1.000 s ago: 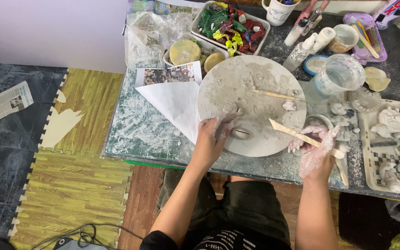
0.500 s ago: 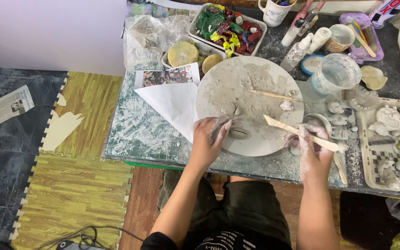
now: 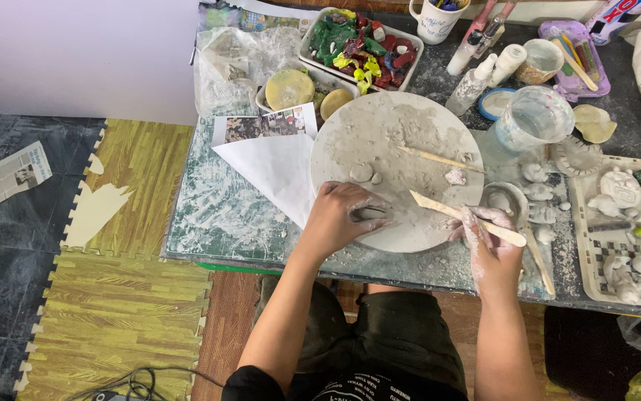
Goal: The person shapes a small lump of clay on a rotating pottery wheel using wooden sculpting tools and a yellow sponge. They repeatedly carve, smooth, and refine the clay piece while rotating the wheel and switching between tools.
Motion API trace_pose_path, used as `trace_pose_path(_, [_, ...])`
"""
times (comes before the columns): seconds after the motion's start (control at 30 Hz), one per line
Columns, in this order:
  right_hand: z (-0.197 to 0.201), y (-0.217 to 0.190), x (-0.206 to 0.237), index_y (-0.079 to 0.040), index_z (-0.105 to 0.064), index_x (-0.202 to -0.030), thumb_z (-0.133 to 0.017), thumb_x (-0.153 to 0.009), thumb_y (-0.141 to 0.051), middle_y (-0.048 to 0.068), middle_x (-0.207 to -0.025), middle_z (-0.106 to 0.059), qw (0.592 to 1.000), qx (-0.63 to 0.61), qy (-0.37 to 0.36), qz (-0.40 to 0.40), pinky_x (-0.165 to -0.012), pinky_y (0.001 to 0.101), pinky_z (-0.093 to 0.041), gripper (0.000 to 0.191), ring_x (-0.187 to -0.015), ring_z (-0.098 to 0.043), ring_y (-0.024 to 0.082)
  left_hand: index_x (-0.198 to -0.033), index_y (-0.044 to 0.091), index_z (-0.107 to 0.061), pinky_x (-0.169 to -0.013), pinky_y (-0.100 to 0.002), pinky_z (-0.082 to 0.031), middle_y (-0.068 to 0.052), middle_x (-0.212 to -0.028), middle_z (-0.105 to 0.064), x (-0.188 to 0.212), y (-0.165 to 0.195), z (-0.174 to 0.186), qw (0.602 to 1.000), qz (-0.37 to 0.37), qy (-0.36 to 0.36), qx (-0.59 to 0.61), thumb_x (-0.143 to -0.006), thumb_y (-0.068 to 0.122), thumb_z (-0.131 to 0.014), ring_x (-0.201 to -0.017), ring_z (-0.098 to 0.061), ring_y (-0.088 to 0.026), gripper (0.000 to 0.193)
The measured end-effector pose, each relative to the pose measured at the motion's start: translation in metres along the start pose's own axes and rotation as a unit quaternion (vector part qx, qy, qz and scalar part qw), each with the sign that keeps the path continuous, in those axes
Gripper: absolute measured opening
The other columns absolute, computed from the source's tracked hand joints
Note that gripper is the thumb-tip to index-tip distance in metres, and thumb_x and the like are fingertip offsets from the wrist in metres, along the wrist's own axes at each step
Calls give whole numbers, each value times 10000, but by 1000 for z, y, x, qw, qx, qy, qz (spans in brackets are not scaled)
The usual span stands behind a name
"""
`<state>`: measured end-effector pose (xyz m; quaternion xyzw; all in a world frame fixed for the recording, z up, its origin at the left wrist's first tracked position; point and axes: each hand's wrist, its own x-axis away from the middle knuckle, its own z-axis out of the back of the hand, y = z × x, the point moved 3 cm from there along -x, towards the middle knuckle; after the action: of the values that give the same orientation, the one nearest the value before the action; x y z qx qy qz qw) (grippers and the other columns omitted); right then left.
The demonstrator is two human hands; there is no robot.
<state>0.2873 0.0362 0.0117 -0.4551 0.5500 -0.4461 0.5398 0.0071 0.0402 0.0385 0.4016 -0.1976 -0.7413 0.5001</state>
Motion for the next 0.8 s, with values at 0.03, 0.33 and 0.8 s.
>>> trace_pose_path(0.03, [-1, -1, 0, 95, -584, -1237, -615, -1065, -62, 166, -1003, -682, 1000, -4, 4, -1, -777, 323, -560, 235, -877, -666, 198, -985, 160, -794, -973, -387, -419, -14, -1009, -780, -1, 0, 0, 1000, 0, 6, -4, -732, 351, -890, -1039, -689, -218, 331])
trace_pose_path(0.33, [-8, -14, 2, 95, -593, -1211, -616, -1075, -77, 142, -1025, -681, 998, -43, 33, 19, -758, 352, -589, 220, -887, -689, 214, -1127, 85, -761, -998, -399, -454, -98, -1118, -757, 11, -2, 1, 999, -6, 30, 35, -710, 273, -891, -1078, -662, -275, 475])
trace_pose_path(0.8, [-31, -13, 20, 75, -531, -1222, -516, -1118, -105, 172, -1090, -662, 998, 0, 18, 67, -825, 349, -584, 208, -952, -689, 219, -1134, 65, -743, -1033, -407, -418, -69, -1139, -734, 21, -3, -9, 999, 2, 45, 7, -748, 224, -866, -1124, -634, -275, 435])
